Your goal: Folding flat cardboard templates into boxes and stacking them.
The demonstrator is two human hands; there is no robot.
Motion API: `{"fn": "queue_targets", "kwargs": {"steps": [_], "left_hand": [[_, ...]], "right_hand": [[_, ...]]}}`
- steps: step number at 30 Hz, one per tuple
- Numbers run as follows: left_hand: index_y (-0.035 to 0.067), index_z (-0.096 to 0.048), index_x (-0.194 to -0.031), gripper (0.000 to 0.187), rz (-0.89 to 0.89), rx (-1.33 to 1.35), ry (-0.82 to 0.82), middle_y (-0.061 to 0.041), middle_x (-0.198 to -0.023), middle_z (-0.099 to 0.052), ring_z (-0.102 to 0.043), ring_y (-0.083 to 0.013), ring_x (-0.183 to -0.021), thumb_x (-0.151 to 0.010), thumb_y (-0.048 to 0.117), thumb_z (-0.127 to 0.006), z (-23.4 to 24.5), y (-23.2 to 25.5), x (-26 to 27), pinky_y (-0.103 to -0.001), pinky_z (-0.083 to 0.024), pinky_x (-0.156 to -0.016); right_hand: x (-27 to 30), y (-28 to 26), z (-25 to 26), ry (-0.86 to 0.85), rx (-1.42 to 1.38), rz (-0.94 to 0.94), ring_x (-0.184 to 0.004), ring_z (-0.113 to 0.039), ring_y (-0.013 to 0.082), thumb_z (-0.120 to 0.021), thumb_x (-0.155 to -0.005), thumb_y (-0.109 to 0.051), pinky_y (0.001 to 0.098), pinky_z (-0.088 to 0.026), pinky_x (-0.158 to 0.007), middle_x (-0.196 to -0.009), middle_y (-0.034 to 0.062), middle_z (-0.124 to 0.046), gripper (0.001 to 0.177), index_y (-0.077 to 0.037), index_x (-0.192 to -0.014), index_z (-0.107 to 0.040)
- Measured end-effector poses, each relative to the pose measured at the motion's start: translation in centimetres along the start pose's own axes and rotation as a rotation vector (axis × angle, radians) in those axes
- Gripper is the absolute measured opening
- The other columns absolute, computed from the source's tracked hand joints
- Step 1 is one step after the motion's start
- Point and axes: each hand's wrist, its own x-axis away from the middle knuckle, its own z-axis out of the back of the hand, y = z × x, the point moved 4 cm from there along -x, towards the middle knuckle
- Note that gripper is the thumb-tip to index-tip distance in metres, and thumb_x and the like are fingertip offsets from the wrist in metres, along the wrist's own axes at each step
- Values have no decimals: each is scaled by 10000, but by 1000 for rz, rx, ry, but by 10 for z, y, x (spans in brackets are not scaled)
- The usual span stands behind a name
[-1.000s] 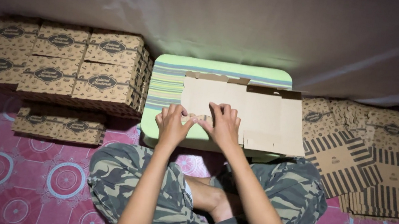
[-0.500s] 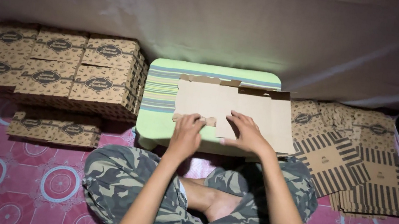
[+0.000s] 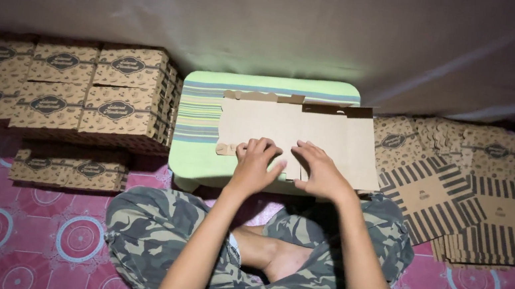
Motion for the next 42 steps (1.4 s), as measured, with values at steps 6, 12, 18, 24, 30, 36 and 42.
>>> {"fn": "queue_targets", "kwargs": {"steps": [6,12,18,24,30,36,42], "left_hand": [[251,-572,-1383,676,-25,101,-220,-3,-1300,-505,-399,-266,-1297,-754,391,-774,10,0,1,-569,-205,-1128],[222,-614,-1314,346,136,287,-37,33,-1203,-591,-509,-196,-1198,-974,251,-665,-4,-23,-10,-509,-269,-1102],[208,-638,-1230,327,228,263,79,51,-1102,-573,-515,-182,-1122,-921,240,-743,-6,-12,-13,-512,-279,-1081],[214,-671,-1195,291,242,299,69,36,-1092,-585,-520,-199,-1131,-915,182,-743,-4,-13,-14,-520,-268,-1087],[233,-682,-1177,260,244,287,60,51,-1100,-569,-507,-189,-1144,-925,198,-733,-8,-15,-13,-514,-267,-1097],[291,-737,-990,128,55,120,56,62,-1057,-588,-501,-185,-1132,-950,185,-678,-1,-4,-3,-493,-271,-1049],[258,-667,-1236,459,-47,49,-36,-12,-1244,-544,-444,-274,-1245,-814,415,-756,-1,5,2,-598,-252,-1067]], "right_hand": [[-8,1,-9,-23,102,-56,-1527,-313,377,-757,-746,-292,597,-278,-1218,-1606,161,-408,856,-153,-1534,-454],[-7,-7,26,189,-48,-104,-1183,-652,402,-624,-937,-199,527,-521,-1016,-1192,189,-704,497,-97,-1421,-575],[-35,9,-10,258,72,-192,-1225,-453,345,-809,-805,-472,543,-479,-1015,-1220,79,-518,757,-161,-1446,-553],[-43,18,-20,212,18,-259,-1281,-389,361,-837,-808,-401,564,-406,-1064,-1294,80,-477,823,-233,-1528,-476],[-23,38,-1,204,49,-332,-1291,-386,366,-803,-843,-432,549,-359,-1071,-1350,95,-450,801,-245,-1543,-461],[16,38,21,174,-113,-115,-1380,-413,465,-824,-817,-315,548,-332,-1152,-1454,234,-504,758,-109,-1485,-533],[54,36,35,40,-134,-70,-1507,-303,460,-913,-668,-239,580,-253,-1241,-1586,264,-416,1002,-36,-1526,-436]]}}
